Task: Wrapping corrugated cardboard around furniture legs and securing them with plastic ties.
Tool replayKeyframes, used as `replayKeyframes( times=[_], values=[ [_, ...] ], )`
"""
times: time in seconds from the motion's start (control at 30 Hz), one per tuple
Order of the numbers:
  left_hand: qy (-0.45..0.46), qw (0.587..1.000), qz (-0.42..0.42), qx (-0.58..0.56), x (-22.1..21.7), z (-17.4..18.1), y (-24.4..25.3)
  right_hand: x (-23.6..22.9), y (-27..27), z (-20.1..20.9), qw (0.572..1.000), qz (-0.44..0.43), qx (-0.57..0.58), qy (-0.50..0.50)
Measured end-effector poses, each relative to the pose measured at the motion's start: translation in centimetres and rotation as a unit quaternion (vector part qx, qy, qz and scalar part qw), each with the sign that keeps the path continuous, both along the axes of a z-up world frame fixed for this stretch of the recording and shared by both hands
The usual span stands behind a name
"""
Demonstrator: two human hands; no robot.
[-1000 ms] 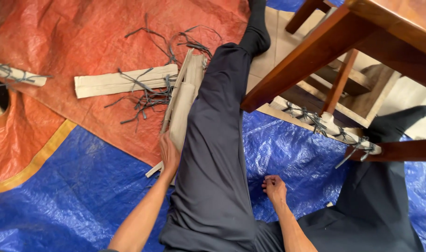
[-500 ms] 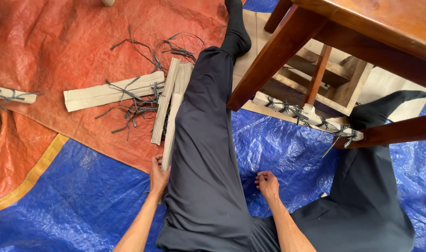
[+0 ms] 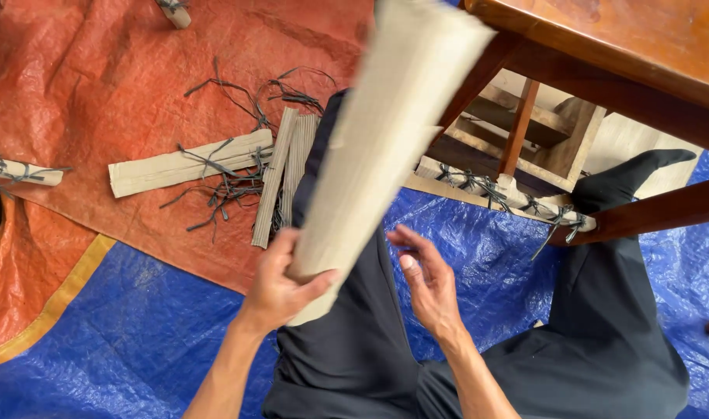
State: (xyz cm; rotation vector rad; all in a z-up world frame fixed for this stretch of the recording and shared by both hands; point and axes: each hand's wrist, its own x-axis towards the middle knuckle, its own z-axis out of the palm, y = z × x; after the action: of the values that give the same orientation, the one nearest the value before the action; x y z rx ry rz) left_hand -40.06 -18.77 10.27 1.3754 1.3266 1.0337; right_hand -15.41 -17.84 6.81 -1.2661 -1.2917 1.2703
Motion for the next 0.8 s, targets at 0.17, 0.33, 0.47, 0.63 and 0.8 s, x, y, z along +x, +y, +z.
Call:
replayKeyframes(
  times=[0.17, 0.33, 0.47, 0.63, 0.8],
  values=[
    [0.005, 0.997, -0.069, 0.032, 4.9, 0.3, 2.5, 1.5, 0.6, 2.4, 0.992, -0.041, 0.046, 0.111],
    [0.017, 0.996, -0.070, 0.056, 7.0, -0.1, 3.9, 3.0, 2.1, 1.8, 0.991, -0.097, 0.053, 0.071],
    [0.073, 0.986, -0.025, 0.146, 7.1, 0.4, 6.6, 2.9, 4.9, -0.7, 0.991, -0.118, 0.053, 0.021],
    [0.175, 0.953, -0.022, 0.247, 6.8, 3.1, 10.5, 0.2, 7.8, -0.6, 0.985, -0.139, 0.041, -0.091],
    [0.175, 0.940, -0.070, 0.284, 7.2, 2.9, 14.7, -1.0, 10.2, -2.2, 0.964, -0.212, 0.061, -0.150]
  ],
)
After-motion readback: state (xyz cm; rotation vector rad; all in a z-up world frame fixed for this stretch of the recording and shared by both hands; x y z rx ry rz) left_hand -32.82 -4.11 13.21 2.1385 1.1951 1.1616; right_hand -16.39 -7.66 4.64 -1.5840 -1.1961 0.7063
